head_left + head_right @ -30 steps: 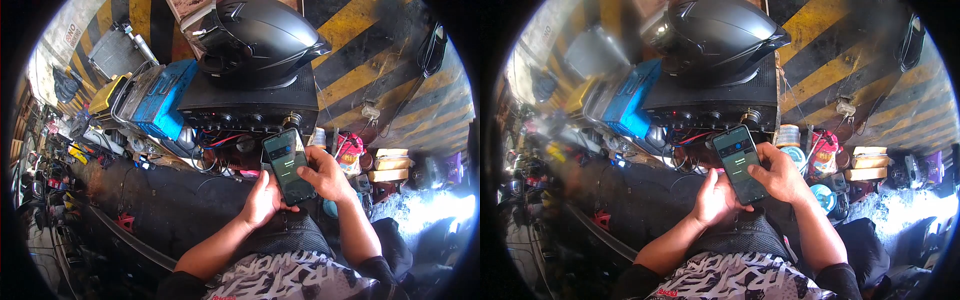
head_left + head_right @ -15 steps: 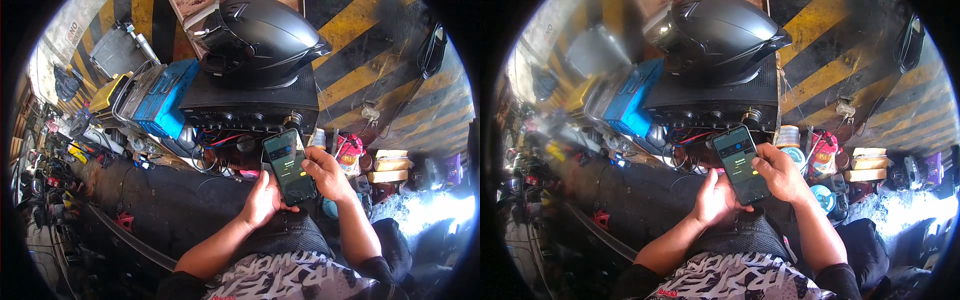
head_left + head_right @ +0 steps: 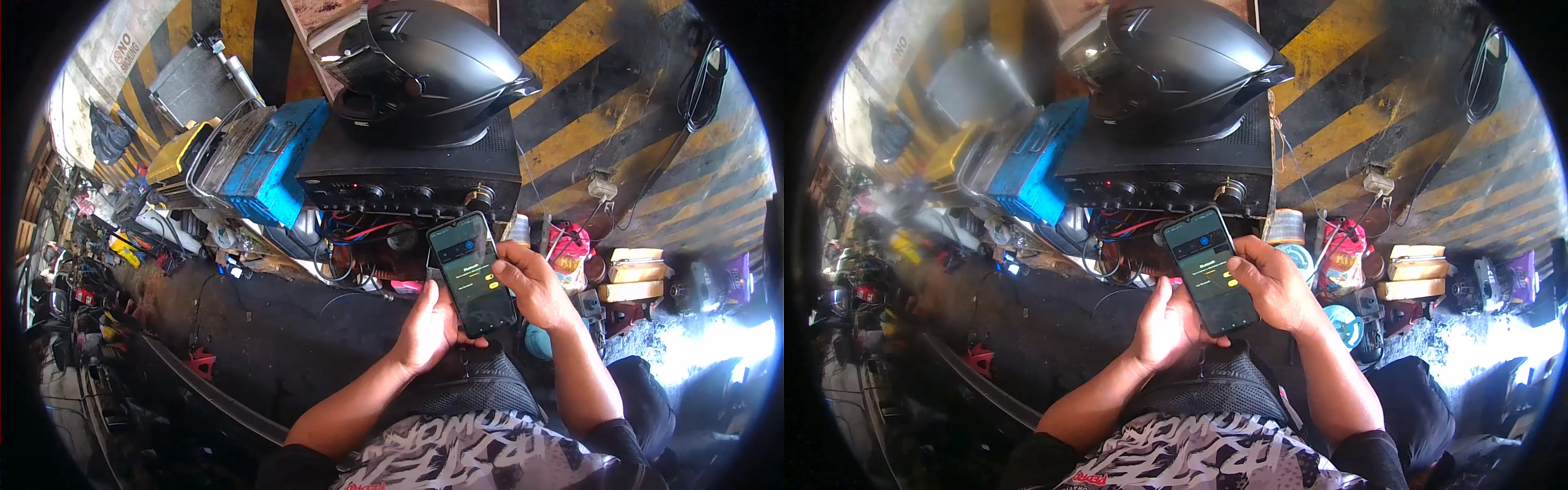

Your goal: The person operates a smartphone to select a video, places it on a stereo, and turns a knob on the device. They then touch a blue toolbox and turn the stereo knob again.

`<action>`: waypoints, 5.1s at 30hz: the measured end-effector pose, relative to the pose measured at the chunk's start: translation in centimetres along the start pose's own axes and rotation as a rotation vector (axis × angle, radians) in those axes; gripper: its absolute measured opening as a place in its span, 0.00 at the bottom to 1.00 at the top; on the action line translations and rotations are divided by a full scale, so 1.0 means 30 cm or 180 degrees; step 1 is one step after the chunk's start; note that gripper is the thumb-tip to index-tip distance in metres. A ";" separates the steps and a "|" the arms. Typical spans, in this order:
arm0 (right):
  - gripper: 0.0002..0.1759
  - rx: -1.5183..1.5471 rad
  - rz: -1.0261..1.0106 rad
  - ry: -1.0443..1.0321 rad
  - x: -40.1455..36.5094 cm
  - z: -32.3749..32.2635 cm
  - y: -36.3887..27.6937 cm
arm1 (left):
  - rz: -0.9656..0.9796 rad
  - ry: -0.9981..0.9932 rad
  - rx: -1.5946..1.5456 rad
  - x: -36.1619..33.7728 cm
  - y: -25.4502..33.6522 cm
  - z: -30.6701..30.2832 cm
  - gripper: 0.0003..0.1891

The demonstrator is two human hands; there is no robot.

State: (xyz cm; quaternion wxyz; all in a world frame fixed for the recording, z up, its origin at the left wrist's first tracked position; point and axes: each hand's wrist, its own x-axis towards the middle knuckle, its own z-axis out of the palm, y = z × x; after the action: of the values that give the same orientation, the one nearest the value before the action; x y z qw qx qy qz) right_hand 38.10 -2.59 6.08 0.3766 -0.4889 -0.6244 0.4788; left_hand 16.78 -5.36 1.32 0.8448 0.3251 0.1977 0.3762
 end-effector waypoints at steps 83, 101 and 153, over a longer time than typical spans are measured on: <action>0.25 -0.0025 -0.0033 0.0708 -0.061 0.603 -0.278 | -0.0205 -0.0692 0.0256 -0.386 0.328 -0.283 0.50; 0.23 -0.0052 -0.0016 0.0718 -0.048 0.605 -0.287 | -0.0245 -0.0710 0.0281 -0.378 0.345 -0.284 0.50; 0.23 0.0091 -0.0026 0.0729 -0.036 0.601 -0.253 | -0.0256 -0.0673 0.0262 -0.370 0.332 -0.299 0.51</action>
State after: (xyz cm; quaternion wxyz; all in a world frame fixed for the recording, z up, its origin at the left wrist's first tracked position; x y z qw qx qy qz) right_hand 19.54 -8.26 8.78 0.4544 -0.5324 -0.5723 0.4271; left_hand -0.57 -5.21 2.90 0.8613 0.3891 0.1357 0.2972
